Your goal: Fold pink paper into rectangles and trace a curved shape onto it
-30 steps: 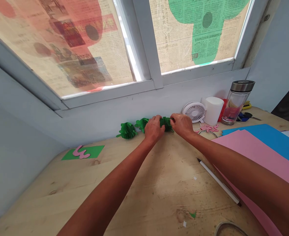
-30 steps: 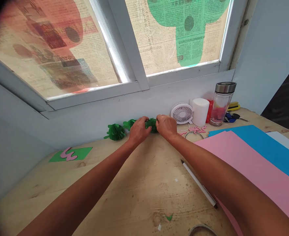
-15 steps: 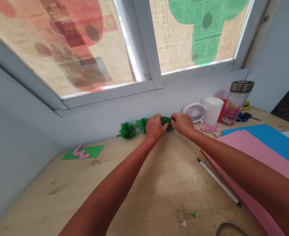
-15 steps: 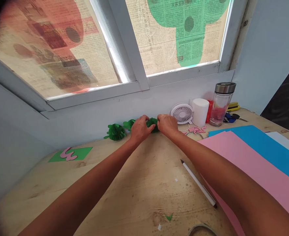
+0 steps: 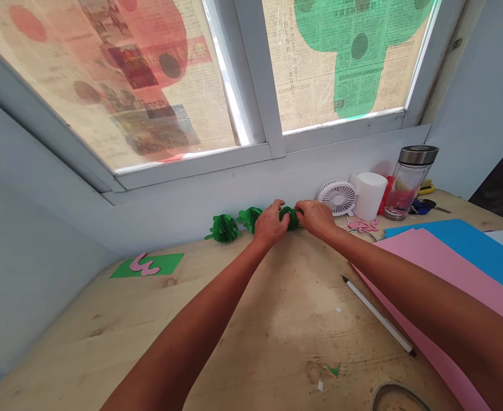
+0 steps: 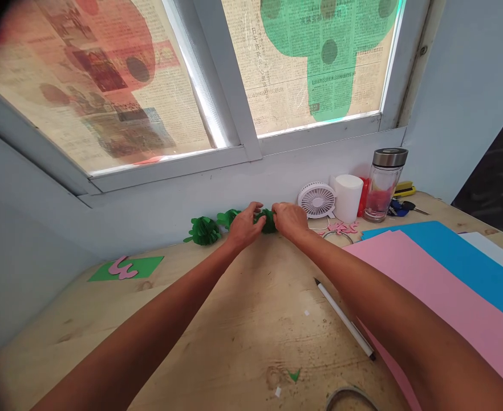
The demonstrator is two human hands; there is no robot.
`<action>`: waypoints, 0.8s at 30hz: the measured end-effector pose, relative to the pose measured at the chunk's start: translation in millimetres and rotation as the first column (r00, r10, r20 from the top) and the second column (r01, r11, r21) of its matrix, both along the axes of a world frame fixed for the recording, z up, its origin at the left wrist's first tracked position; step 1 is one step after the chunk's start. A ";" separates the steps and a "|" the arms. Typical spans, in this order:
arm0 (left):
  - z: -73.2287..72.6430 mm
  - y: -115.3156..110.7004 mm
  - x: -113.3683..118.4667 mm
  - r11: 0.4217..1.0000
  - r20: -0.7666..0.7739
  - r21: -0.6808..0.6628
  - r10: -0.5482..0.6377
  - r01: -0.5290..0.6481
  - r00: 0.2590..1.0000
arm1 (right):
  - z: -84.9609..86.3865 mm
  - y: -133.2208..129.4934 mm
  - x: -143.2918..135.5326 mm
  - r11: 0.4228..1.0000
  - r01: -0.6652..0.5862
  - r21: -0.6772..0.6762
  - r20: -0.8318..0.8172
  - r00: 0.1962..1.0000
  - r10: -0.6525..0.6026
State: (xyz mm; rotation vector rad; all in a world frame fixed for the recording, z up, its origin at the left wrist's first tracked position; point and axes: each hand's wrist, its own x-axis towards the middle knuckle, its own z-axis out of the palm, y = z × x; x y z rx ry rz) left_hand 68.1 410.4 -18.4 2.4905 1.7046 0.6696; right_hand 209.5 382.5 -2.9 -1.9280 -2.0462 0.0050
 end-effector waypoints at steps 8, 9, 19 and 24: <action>3.0 4.8 -5.9 0.997 -0.100 -0.013 -0.074 0.073 0.992 | -3.2 -2.6 -3.2 1.000 0.012 -0.012 0.005 1.000 -0.012; 3.1 5.3 -6.2 0.997 -0.120 -0.012 -0.082 0.081 0.989 | -3.5 -2.5 -3.3 1.000 0.013 -0.013 0.005 1.000 -0.013; 10.2 3.3 -12.1 0.973 -0.273 0.049 -0.204 0.225 0.940 | -5.4 -3.6 -3.0 1.000 0.008 -0.008 0.001 1.000 -0.008; 24.2 -8.4 -18.1 0.952 -0.249 0.040 -0.283 0.302 0.926 | 2.9 -18.9 1.0 0.999 -0.043 0.007 -0.015 0.999 0.043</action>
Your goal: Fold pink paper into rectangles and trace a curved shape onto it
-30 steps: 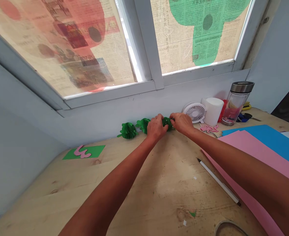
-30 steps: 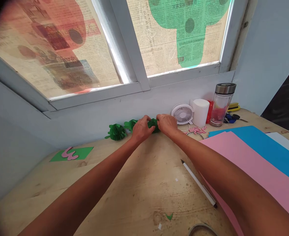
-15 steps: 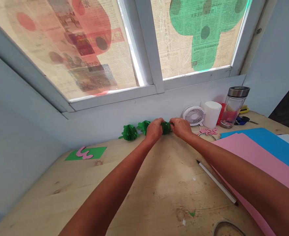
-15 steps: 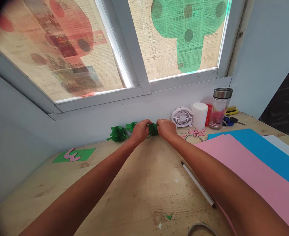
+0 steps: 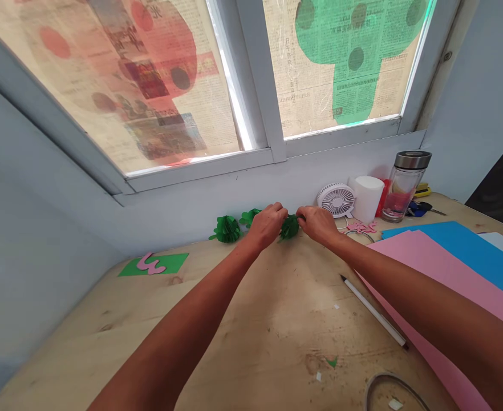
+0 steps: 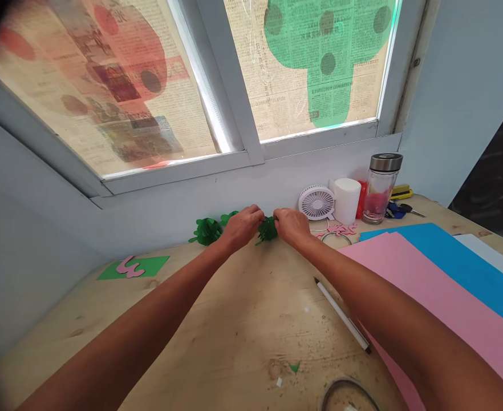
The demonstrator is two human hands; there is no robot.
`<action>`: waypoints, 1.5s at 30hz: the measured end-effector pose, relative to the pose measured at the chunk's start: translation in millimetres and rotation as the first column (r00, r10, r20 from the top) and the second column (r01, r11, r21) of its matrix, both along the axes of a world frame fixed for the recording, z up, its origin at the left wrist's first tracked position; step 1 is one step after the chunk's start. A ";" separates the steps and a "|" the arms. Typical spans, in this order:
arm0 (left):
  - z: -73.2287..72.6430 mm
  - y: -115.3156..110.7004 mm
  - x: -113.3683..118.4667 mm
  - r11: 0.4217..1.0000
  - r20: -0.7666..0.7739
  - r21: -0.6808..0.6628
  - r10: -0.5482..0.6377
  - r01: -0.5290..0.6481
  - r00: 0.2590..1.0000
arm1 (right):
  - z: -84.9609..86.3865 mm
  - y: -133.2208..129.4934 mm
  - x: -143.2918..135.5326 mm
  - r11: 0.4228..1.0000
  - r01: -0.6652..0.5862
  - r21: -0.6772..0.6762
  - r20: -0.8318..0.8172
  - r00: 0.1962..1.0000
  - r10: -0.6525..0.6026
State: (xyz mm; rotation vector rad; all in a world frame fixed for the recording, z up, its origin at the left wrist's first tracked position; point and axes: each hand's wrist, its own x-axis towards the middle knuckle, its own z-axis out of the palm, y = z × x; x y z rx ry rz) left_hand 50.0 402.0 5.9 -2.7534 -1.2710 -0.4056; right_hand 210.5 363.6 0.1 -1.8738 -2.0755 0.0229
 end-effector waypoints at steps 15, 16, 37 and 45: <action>39.0 -173.3 -52.6 0.906 0.202 -0.346 -0.183 0.245 0.962 | 42.0 -190.7 6.8 0.949 -0.313 -0.039 -0.212 0.931 0.298; 39.7 -184.0 -54.6 0.893 0.208 -0.367 -0.193 0.259 0.959 | 41.5 -202.4 6.3 0.944 -0.327 -0.042 -0.252 0.918 0.306; 21.0 -278.0 -60.2 0.846 0.292 -0.407 -0.239 0.346 0.926 | 21.2 -302.0 -18.5 0.961 -0.241 -0.136 -0.217 0.954 0.209; 6.6 -328.4 -62.9 0.963 0.456 -0.257 0.050 0.078 0.888 | 20.5 -306.8 -22.0 0.964 -0.232 -0.128 -0.161 0.964 0.210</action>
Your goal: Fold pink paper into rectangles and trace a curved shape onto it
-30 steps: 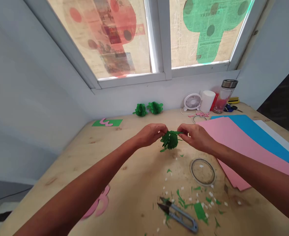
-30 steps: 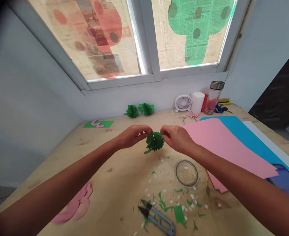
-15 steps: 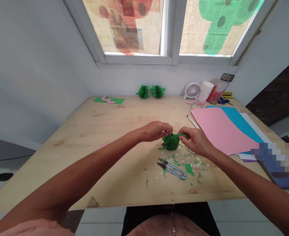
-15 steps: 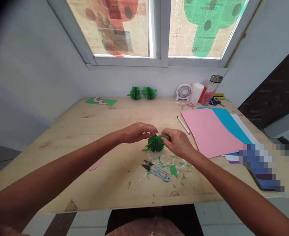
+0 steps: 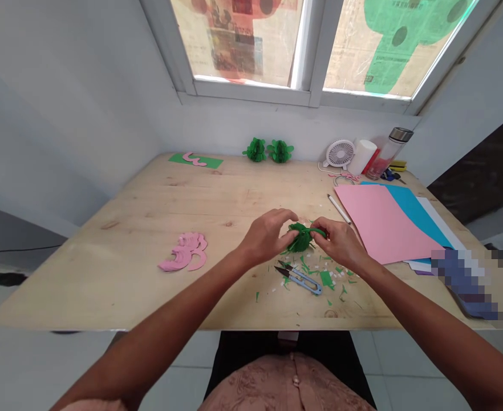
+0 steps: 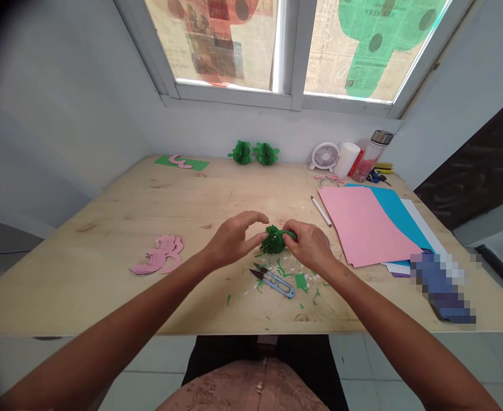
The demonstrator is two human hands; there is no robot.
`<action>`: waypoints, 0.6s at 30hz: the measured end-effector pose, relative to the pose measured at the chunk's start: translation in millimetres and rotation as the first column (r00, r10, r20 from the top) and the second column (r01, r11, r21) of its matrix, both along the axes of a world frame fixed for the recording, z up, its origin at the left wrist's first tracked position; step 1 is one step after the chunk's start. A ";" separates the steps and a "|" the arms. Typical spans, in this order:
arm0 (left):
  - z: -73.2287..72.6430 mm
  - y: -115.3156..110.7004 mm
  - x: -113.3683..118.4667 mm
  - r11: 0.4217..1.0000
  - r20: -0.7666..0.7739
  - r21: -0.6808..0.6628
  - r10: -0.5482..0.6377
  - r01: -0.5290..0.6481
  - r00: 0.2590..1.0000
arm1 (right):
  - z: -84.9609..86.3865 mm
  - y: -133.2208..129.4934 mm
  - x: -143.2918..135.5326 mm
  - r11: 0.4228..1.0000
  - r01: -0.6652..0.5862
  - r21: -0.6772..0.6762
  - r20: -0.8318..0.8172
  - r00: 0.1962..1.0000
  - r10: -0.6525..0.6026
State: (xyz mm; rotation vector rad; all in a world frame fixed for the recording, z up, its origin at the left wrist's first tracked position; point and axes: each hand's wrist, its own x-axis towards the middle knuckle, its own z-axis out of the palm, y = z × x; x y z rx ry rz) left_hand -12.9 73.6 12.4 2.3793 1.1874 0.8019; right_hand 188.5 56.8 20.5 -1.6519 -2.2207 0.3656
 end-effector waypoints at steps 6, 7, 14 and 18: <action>-19.0 -30.8 22.1 0.993 0.031 0.038 0.113 -0.114 0.993 | 1.3 -2.2 -2.0 0.999 -0.008 0.044 0.096 0.995 0.004; -20.5 -31.0 24.4 0.991 0.031 0.043 0.123 -0.125 0.992 | 2.6 -2.6 -2.5 0.998 -0.015 0.053 0.118 0.993 0.009; -17.9 -24.8 25.9 0.988 -0.009 0.055 0.144 -0.143 0.990 | 17.8 -1.2 -6.3 0.992 -0.114 0.049 0.275 0.957 0.096; -17.4 -23.6 26.4 0.985 -0.023 0.053 0.167 -0.165 0.986 | 24.0 4.3 -8.5 0.993 -0.114 0.009 0.336 0.936 0.104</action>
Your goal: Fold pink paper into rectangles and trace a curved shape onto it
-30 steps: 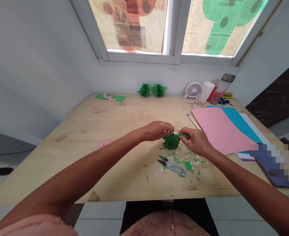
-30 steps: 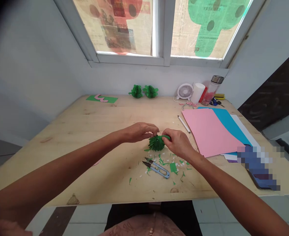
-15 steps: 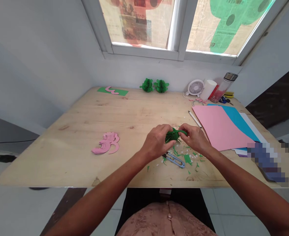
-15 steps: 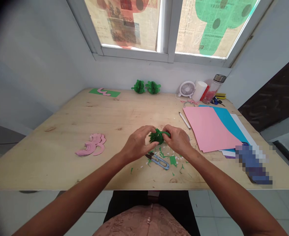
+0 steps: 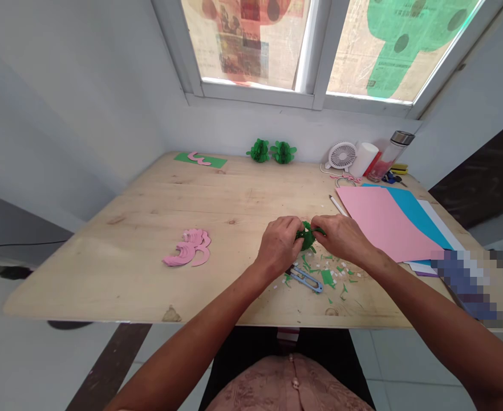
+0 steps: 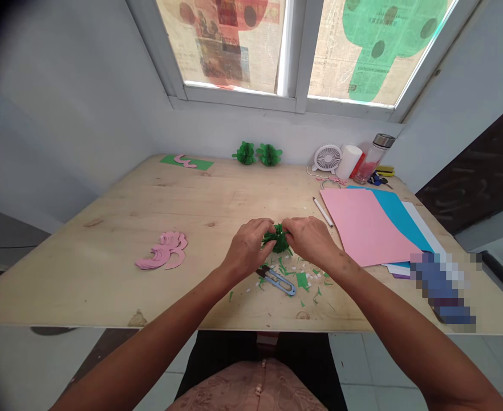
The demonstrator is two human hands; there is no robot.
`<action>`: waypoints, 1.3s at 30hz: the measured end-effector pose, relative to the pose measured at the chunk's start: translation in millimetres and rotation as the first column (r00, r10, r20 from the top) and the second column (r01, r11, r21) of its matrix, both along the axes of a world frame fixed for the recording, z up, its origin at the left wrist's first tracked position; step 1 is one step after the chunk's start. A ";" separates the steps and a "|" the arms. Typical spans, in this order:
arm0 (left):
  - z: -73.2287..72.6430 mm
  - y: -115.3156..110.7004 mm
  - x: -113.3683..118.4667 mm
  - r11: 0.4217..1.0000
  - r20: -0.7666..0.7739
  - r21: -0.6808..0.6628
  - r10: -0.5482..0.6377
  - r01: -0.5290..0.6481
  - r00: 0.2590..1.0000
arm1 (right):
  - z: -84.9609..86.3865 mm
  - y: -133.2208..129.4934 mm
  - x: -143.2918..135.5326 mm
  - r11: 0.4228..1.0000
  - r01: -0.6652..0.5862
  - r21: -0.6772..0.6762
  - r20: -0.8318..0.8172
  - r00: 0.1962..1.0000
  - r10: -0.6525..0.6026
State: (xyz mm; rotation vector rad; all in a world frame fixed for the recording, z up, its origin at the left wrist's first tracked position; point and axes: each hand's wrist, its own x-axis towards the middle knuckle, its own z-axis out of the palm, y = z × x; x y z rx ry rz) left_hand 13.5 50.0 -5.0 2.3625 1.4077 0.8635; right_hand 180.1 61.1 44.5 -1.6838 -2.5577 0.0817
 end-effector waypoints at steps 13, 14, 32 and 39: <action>-0.4 7.0 2.3 1.000 0.037 -0.015 -0.020 0.020 0.999 | -3.4 12.7 8.3 0.993 0.063 -0.104 -0.059 0.996 -0.070; -0.6 7.2 2.7 1.000 0.040 -0.014 -0.021 0.022 0.999 | -3.1 12.6 8.3 0.993 0.062 -0.104 -0.066 0.995 -0.069; -6.4 4.8 7.4 0.998 0.087 0.067 -0.013 0.007 0.996 | -7.5 5.7 17.1 0.988 0.091 -0.126 -0.237 0.964 -0.120; -7.4 1.9 12.4 0.993 0.107 0.114 0.010 -0.023 0.994 | -10.7 3.4 14.3 0.988 0.093 -0.126 -0.250 0.961 -0.122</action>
